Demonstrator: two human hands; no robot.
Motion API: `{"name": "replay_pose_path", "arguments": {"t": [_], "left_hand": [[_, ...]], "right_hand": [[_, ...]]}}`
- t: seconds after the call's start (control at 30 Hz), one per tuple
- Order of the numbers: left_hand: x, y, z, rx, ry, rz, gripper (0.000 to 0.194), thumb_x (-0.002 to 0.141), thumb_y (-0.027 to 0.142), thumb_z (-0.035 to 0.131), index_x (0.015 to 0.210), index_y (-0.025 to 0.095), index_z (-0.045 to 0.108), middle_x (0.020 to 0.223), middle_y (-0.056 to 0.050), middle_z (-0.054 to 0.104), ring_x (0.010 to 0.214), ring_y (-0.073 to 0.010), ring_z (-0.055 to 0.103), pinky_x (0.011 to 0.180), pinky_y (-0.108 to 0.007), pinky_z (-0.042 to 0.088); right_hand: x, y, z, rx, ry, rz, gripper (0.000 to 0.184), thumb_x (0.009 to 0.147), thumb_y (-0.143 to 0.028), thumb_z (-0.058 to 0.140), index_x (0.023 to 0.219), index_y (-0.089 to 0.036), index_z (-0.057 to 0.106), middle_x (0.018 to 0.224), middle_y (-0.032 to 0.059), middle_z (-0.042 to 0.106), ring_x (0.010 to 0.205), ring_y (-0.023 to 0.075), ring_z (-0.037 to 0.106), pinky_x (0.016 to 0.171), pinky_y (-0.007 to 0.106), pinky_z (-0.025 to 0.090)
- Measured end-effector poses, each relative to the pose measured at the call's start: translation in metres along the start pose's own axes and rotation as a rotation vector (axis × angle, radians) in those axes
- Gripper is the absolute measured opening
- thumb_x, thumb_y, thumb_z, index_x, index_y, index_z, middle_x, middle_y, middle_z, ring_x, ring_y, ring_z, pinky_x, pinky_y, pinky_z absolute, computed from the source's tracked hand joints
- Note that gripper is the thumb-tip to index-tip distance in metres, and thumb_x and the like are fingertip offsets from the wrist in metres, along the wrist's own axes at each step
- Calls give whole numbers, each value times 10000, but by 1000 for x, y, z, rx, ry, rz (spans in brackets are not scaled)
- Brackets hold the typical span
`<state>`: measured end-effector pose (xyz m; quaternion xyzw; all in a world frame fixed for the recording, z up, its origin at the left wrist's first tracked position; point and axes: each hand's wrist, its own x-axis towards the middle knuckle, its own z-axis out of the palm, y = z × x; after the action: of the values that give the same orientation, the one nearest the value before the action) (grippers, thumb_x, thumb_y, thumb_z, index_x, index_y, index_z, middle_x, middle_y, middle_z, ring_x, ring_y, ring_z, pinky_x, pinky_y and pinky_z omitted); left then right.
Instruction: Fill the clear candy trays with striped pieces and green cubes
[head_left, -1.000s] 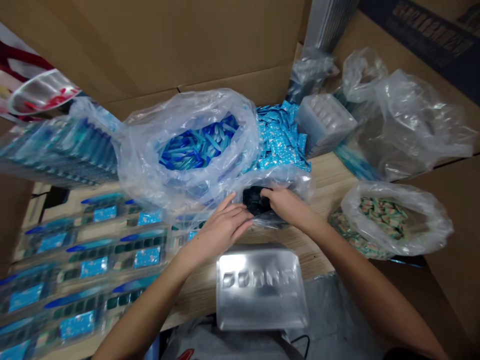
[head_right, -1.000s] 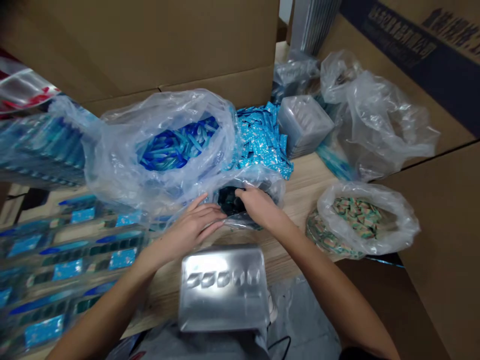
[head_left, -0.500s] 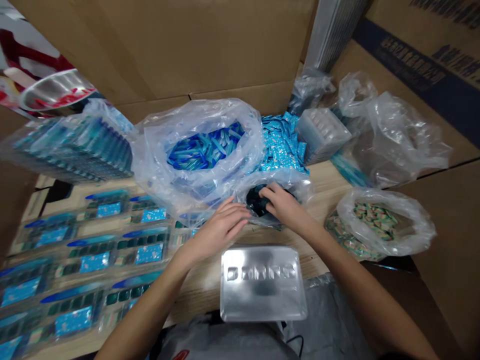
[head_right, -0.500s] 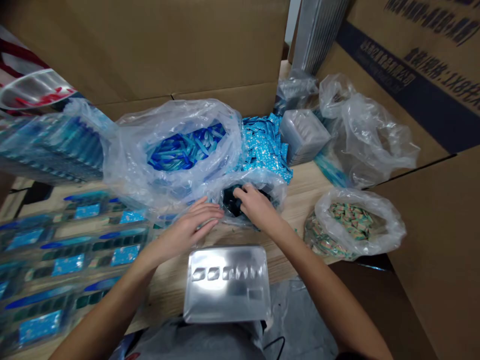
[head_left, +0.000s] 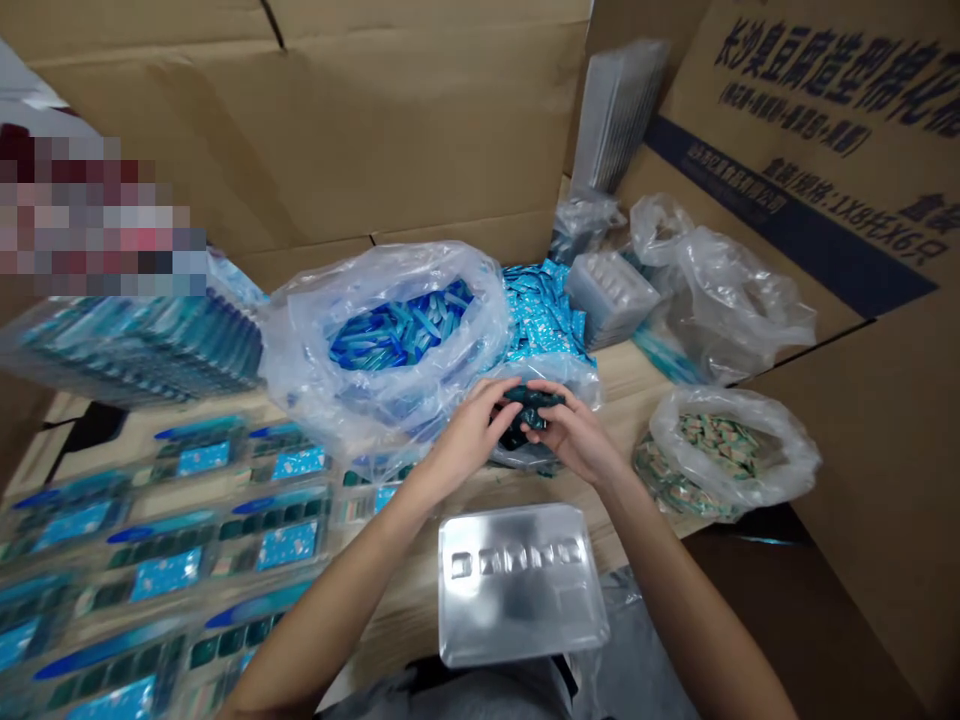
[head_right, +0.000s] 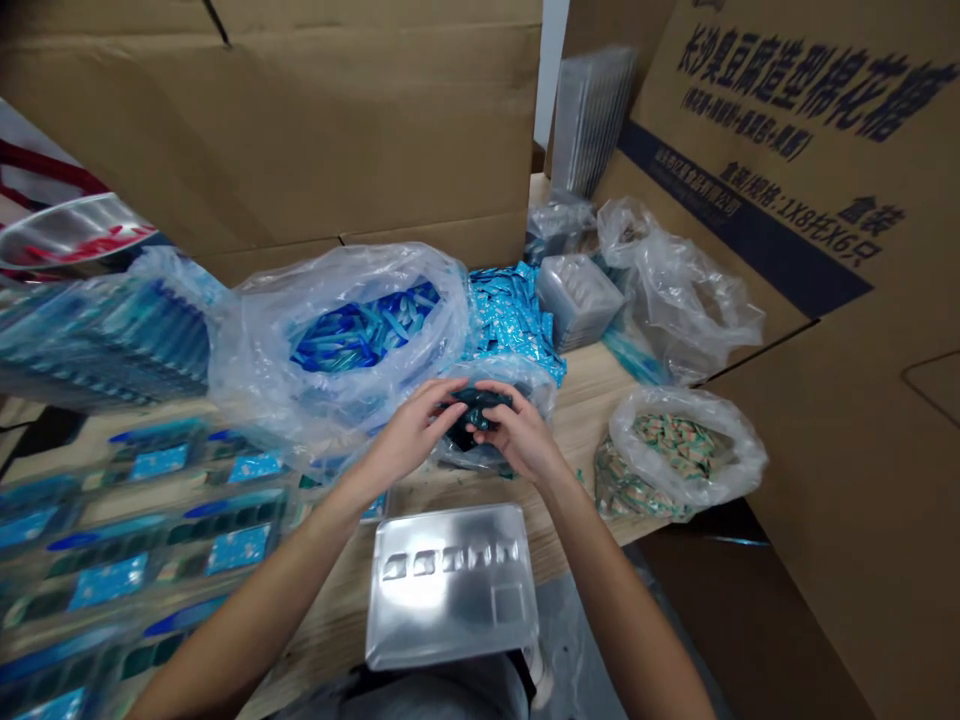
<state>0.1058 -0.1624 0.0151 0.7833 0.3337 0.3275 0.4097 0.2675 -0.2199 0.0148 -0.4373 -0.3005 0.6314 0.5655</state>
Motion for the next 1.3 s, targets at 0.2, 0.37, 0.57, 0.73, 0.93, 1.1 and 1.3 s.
{"name": "replay_pose_path", "arguments": {"t": [0.2, 0.37, 0.57, 0.73, 0.93, 1.1, 1.3], "left_hand": [[2, 0, -2, -78, -11, 8, 237, 888, 174, 569, 1080, 199, 706, 1051, -70, 689, 974, -197, 654, 899, -333, 529], [-1, -4, -2, -152, 15, -24, 230, 865, 160, 554, 1019, 183, 722, 1051, -75, 702, 978, -190, 664, 894, -316, 529], [-2, -8, -7, -245, 84, -114, 247, 887, 225, 527, 1079, 168, 672, 929, -50, 711, 781, -153, 685, 748, -287, 568], [-6, 4, -6, -279, 69, -113, 237, 865, 234, 583, 1067, 183, 694, 1049, -70, 690, 868, -159, 680, 821, -298, 561], [-25, 28, -11, -256, 92, -90, 144, 850, 265, 665, 967, 192, 706, 896, -23, 664, 825, -146, 639, 773, -261, 523], [-46, 58, -16, -349, 139, -79, 52, 834, 176, 685, 861, 207, 653, 864, 15, 638, 787, -101, 624, 722, -202, 509], [-65, 82, -23, -376, 168, -89, 115, 813, 117, 684, 848, 218, 642, 860, 6, 665, 825, -112, 660, 743, -203, 542]], "right_hand": [[2, 0, 4, 118, -25, 94, 383, 632, -281, 780, 988, -241, 643, 877, 11, 697, 737, 167, 653, 539, 224, 487], [9, 7, 3, 141, 27, 138, 342, 624, -259, 831, 916, -213, 660, 776, -6, 679, 628, 124, 615, 502, 200, 452], [0, -1, 4, 128, 33, 167, 422, 545, -246, 869, 915, -208, 672, 773, -9, 682, 579, 109, 597, 450, 176, 388], [-6, -6, 14, 98, 29, 133, 467, 558, -356, 907, 930, -200, 670, 720, -20, 654, 550, 90, 561, 435, 166, 376], [-25, -13, 27, 69, -19, 49, 412, 648, -475, 863, 855, -195, 642, 617, -39, 597, 461, 81, 503, 374, 155, 287], [-53, -11, 36, 57, -72, 13, 377, 697, -452, 849, 913, -217, 648, 601, -52, 560, 452, 80, 481, 391, 166, 302], [-76, -19, 50, -226, -13, -230, 190, 745, -251, 791, 874, -237, 652, 747, -32, 611, 539, 85, 511, 486, 196, 397]]}}
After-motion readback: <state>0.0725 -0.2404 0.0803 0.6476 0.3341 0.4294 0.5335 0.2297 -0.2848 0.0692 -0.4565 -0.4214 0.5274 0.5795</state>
